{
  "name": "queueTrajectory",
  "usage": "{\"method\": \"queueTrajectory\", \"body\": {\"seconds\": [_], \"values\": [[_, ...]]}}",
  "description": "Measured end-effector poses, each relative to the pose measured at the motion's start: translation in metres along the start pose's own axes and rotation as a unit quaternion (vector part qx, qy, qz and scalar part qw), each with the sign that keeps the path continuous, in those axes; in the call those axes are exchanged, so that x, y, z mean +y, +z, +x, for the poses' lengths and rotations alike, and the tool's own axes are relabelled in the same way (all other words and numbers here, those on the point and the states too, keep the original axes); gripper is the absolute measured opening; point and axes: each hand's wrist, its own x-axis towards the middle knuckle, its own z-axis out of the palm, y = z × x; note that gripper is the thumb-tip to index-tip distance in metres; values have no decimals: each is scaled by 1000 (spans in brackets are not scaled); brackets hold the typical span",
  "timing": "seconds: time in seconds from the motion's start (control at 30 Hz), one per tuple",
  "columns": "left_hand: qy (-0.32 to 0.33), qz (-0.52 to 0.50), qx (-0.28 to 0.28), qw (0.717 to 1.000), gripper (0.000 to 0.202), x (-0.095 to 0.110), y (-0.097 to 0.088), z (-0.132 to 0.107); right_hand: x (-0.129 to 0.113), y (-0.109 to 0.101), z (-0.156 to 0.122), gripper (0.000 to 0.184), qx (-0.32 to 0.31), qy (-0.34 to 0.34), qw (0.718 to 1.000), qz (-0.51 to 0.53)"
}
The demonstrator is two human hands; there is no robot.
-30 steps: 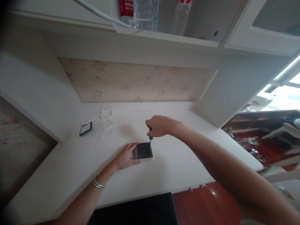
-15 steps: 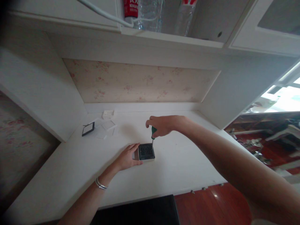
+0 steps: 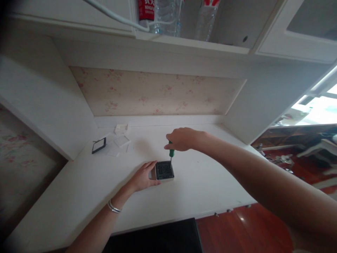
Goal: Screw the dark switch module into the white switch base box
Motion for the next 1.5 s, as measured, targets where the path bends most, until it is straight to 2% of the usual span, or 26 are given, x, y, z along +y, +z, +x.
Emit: {"method": "queueTrajectory", "body": {"seconds": [0.07,0.23,0.3,0.37,0.4,0.53,0.7,0.8,0.87,1.03,1.17,1.27,1.4,1.5], "values": [[1,-2,0,1000,96,0,0,0,-1,-2,0,51,-2,31,999,-9],[7,-1,0,1000,97,-2,1,1,-1,-7,-3,40,-38,-43,996,66],[13,2,3,1000,97,-2,1,1,-2,-7,-3,40,-38,-4,999,25],[15,3,4,1000,96,-2,1,1,-2,-6,-4,54,-29,40,999,-7],[15,3,3,1000,96,-2,1,1,-2,-6,-4,58,-20,38,999,-5],[7,5,1,1000,96,-2,1,0,-1,-5,-5,47,-21,-50,997,47],[12,7,-1,1000,97,-4,2,1,-7,-9,-9,46,-25,18,999,-39],[15,7,0,1000,96,-4,2,1,-13,-11,-11,32,-19,-41,998,-40],[19,6,0,1000,95,-4,2,0,-17,-12,-12,29,-21,-60,997,-52],[13,3,-5,1000,95,-3,1,1,-23,-12,-12,48,-33,8,996,-85],[15,1,1,1000,93,-2,0,1,-19,-8,-15,40,-29,-29,997,-58],[18,1,4,1000,94,-2,1,1,-19,-6,-19,33,-28,-38,996,-78],[14,-2,4,1000,93,-2,2,1,-18,-5,-21,46,-34,7,996,-86],[12,-1,4,1000,92,-3,2,1,-17,-4,-23,41,-30,-23,997,-61]]}}
